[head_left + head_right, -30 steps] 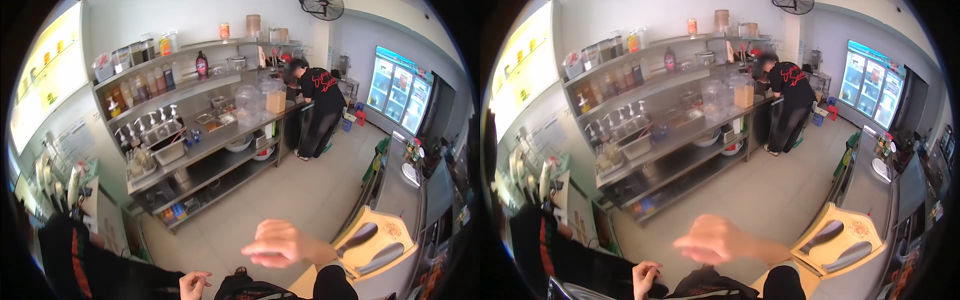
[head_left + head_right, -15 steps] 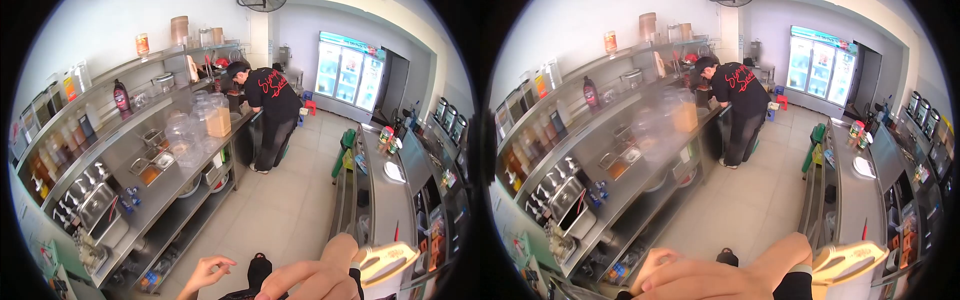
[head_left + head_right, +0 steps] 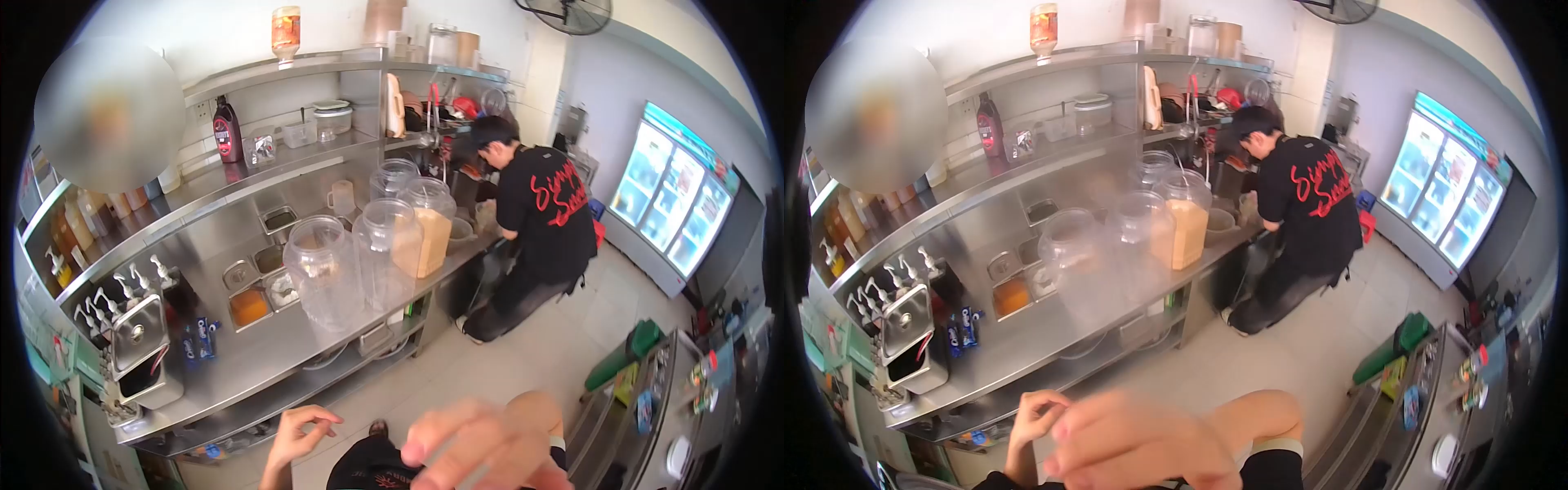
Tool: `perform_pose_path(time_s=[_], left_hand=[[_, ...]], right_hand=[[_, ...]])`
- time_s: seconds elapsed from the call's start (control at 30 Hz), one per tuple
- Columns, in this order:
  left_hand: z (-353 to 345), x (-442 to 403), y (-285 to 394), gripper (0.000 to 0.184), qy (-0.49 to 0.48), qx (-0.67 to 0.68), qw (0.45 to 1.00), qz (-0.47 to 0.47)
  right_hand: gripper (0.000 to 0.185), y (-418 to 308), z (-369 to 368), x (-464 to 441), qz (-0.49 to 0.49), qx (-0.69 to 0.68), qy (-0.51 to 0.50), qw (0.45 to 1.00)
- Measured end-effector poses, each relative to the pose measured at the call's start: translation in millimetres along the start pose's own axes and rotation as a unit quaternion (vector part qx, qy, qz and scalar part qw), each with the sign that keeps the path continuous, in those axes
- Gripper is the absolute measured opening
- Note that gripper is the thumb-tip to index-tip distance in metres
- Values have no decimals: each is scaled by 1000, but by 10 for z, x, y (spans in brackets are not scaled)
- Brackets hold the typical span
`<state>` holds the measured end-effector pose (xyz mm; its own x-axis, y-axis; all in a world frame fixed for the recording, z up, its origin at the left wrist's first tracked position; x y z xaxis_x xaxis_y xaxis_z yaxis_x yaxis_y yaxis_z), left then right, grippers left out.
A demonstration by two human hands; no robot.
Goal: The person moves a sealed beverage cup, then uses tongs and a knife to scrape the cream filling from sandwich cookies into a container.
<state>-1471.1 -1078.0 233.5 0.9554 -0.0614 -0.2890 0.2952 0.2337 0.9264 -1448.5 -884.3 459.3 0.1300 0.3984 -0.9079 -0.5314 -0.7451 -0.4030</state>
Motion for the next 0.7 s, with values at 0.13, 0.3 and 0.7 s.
perform_pose_path(time_s=[0.13,0.3,0.7], left_hand=[[248,-887,-721,14,104,52,993,33],[29,-2471,-820,14,125,125,984,-6],[-973,-4633,-335,10,197,-247,902,-294]], right_hand=[[22,927,1094,-82,-53,205,-122,970],[19,1800,2423,-300,-60,471,-159,866],[15,3239,5367,-490,-48,545,-98,831]])
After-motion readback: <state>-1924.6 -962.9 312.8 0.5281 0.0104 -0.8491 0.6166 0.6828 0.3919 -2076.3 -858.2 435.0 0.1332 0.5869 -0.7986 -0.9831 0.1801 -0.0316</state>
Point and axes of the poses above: each hand's wrist, its own x-axis away from the middle knuckle, its own z-axis out of the back of the hand, y = z × x, the point moved 8 cm from there along -x, towards the middle knuckle, and after that the axes turned 3 degrees about y, right-handed, at the moved point
